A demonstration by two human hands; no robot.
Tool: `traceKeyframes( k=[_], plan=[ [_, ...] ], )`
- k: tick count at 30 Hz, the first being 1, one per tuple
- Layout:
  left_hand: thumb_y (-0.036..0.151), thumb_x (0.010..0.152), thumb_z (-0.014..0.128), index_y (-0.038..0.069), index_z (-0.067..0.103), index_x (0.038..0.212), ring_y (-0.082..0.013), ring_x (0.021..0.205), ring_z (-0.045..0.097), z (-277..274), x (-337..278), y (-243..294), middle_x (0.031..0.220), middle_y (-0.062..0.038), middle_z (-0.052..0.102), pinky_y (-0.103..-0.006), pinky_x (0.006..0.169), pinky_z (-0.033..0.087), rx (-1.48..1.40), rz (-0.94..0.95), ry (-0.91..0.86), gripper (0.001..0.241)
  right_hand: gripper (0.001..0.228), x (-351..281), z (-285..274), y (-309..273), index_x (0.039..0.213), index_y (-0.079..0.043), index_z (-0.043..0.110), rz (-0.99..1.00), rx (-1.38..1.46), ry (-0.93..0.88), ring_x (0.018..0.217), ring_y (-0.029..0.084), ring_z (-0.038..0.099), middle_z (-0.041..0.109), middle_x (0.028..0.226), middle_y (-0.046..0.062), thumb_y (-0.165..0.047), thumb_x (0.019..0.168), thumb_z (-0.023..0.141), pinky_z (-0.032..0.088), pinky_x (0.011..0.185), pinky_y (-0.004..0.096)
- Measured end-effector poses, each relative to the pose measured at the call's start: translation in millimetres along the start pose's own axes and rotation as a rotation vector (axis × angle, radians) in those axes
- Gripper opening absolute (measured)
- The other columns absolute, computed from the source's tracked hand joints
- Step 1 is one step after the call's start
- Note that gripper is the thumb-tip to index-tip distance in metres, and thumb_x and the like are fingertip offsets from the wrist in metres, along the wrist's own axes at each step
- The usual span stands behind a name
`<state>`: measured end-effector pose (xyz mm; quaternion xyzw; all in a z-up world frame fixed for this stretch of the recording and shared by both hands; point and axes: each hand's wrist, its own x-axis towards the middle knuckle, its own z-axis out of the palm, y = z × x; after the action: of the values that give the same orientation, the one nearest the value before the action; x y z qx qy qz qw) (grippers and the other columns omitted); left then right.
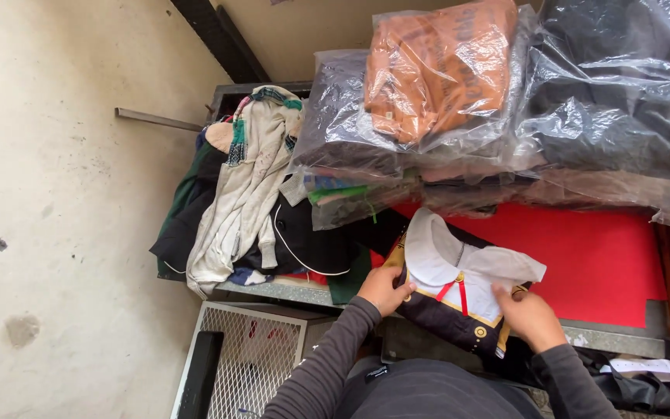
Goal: The person folds a white collar piece and a dark garment with gold trim on a metal table. They then pick up a light-colored sweater, adjust its drawstring, and fold it. The items are placed on the table among other packaged clothes.
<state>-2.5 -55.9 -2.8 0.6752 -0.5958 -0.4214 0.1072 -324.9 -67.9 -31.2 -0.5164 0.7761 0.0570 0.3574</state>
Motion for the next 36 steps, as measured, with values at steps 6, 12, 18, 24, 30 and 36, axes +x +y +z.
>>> traceKeyframes(
  k=[6,12,18,24,30,36],
  plan=[
    [0.062,0.106,0.04,0.012,0.051,0.116,-0.0467,0.097,0.069,3.3,1.4,11.6,0.105,-0.023,0.068,-0.0577,0.083,0.055,0.111,0.269,0.265,0.052,0.034,-53.5,-30.7,-24.6,0.118,0.012,0.055,-0.231,0.654,0.3,0.109,0.049,0.062,0.064,0.101,0.038,-0.019,0.106,0.06,0.043,0.091,0.055],
    [0.069,0.095,0.054,0.012,0.053,0.12,-0.0407,0.108,0.07,-3.7,27.9,43.4,0.117,-0.017,0.069,-0.0516,0.092,0.058,-0.005,-0.063,0.236,0.062,0.046,-28.9,-24.1,-43.1,0.134,-0.003,0.044,-0.078,0.501,0.508,0.117,0.053,0.063,0.068,0.117,0.04,-0.038,0.108,0.061,0.05,0.1,0.061],
    [0.045,0.105,0.051,0.01,0.059,0.126,-0.037,0.121,0.063,40.2,67.9,-0.5,0.124,-0.016,0.062,-0.049,0.099,0.055,0.103,-0.112,0.091,0.041,0.064,9.6,-5.1,-26.5,0.147,0.002,0.04,0.002,0.289,0.218,0.122,0.049,0.064,0.069,0.127,0.036,-0.046,0.107,0.051,0.052,0.099,0.061],
    [0.031,0.102,0.052,0.007,0.052,0.144,-0.0333,0.14,0.053,-22.3,15.6,58.3,0.143,-0.019,0.061,-0.0428,0.12,0.042,-0.153,-0.259,-0.117,0.049,0.057,44.2,3.4,9.0,0.142,-0.003,0.058,-0.054,0.378,0.315,0.121,0.049,0.064,0.072,0.122,0.03,-0.049,0.109,0.052,0.052,0.097,0.059],
    [0.094,0.083,0.043,0.015,0.049,0.152,-0.0295,0.142,0.051,-21.2,48.7,48.3,0.147,-0.012,0.057,-0.0411,0.12,0.04,-0.257,-0.265,0.021,0.104,0.074,-26.0,-37.1,-58.6,0.153,0.008,0.033,-0.106,0.525,0.536,0.136,0.066,0.038,0.03,0.148,0.041,-0.041,0.104,0.062,0.031,0.115,0.071],
    [0.051,0.106,0.044,0.0,0.041,0.156,-0.0351,0.145,0.046,-21.8,71.2,71.7,0.153,-0.024,0.05,-0.0443,0.121,0.038,-0.379,-0.194,0.125,0.072,0.072,-21.4,-52.4,-68.6,0.16,-0.008,0.037,-0.173,0.56,0.438,0.129,0.049,0.055,0.057,0.14,0.03,-0.017,0.096,0.069,0.045,0.107,0.057]
  ],
)
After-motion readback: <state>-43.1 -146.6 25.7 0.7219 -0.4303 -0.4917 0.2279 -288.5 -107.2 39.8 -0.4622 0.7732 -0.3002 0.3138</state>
